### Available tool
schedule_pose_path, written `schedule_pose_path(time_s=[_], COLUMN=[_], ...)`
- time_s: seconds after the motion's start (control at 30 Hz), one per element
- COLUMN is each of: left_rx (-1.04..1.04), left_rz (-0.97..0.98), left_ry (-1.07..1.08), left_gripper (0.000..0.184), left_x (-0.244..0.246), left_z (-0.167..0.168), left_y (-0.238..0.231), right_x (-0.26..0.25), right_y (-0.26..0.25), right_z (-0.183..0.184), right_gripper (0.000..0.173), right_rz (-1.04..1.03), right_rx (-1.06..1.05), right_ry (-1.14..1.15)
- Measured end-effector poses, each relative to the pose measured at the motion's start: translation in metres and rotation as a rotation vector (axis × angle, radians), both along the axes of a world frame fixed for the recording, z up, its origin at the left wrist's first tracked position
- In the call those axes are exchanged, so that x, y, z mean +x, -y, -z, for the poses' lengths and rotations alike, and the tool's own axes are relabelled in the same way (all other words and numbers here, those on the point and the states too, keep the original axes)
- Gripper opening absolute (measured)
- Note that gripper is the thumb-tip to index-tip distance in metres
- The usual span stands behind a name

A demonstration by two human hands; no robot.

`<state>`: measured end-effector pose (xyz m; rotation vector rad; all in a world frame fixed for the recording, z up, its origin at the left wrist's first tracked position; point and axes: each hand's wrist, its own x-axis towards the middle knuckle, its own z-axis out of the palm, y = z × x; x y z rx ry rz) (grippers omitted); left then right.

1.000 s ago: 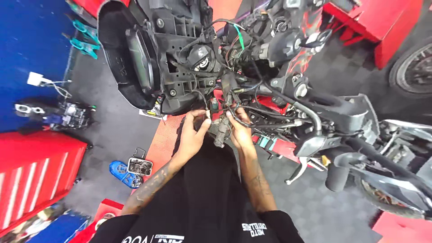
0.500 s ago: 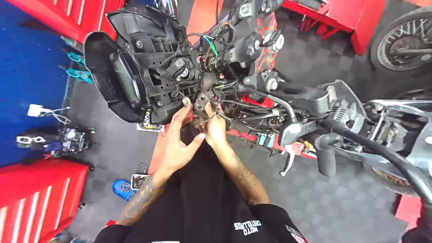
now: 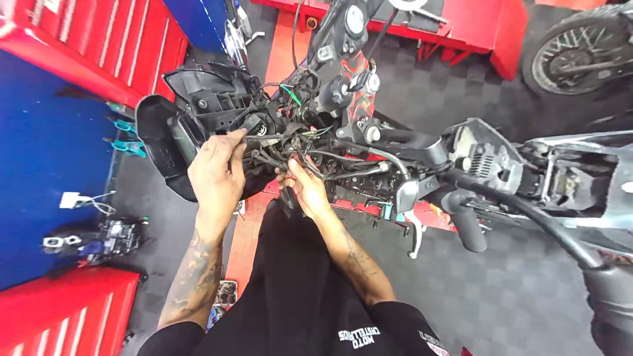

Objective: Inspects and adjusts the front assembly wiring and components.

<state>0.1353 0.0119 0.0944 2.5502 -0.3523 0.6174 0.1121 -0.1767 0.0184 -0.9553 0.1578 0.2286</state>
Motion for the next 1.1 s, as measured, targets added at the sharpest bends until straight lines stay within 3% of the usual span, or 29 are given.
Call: schedule_pose_path(time_s=[0.13,0.27,0.37,0.5,0.63,0.73,0.83,0.97,1.1], left_rx=[-0.007,0.054,0.122,0.12,-0.035,0.001,0.16,0.365,0.351], left_rz=[0.065,0.15,0.24,0.33,0.349,0.444,0.637,0.686,0.65], left_ry=[-0.039,-0.322,-0.377,-0.394,-0.408,-0.542,-0.727,-0.753,-0.628], left_gripper=[0.024,0.028,0.033,0.037,0.035,0.055,0.072,0.048,0.043], left_x=[0.014,0.004,-0.013,-0.017,0.006,0.043,0.074,0.082,0.07], left_z=[0.003,0.035,0.037,0.023,0.018,0.014,0.012,0.025,0.032], left_y=[-0.001,-0.012,-0.016,-0.024,-0.026,-0.006,0.024,0.049,0.047], right_x=[-0.006,-0.01,-0.006,-0.003,-0.017,-0.016,-0.014,-0.013,-0.014], right_y=[0.003,0.022,0.024,0.016,0.005,-0.002,0.0,0.01,0.013], right_z=[0.011,0.036,0.039,0.043,0.033,0.033,0.04,0.064,0.073], right_gripper=[0.037,0.085,0.098,0.086,0.083,0.081,0.061,0.04,0.036], right_rz=[0.061,0.114,0.081,0.117,0.11,0.117,0.197,0.303,0.336], right_rx=[-0.117,-0.186,-0.226,-0.194,-0.345,-0.394,-0.377,-0.36,-0.288], right_ry=[-0.027,0.07,0.202,0.246,0.254,0.24,0.26,0.285,0.232])
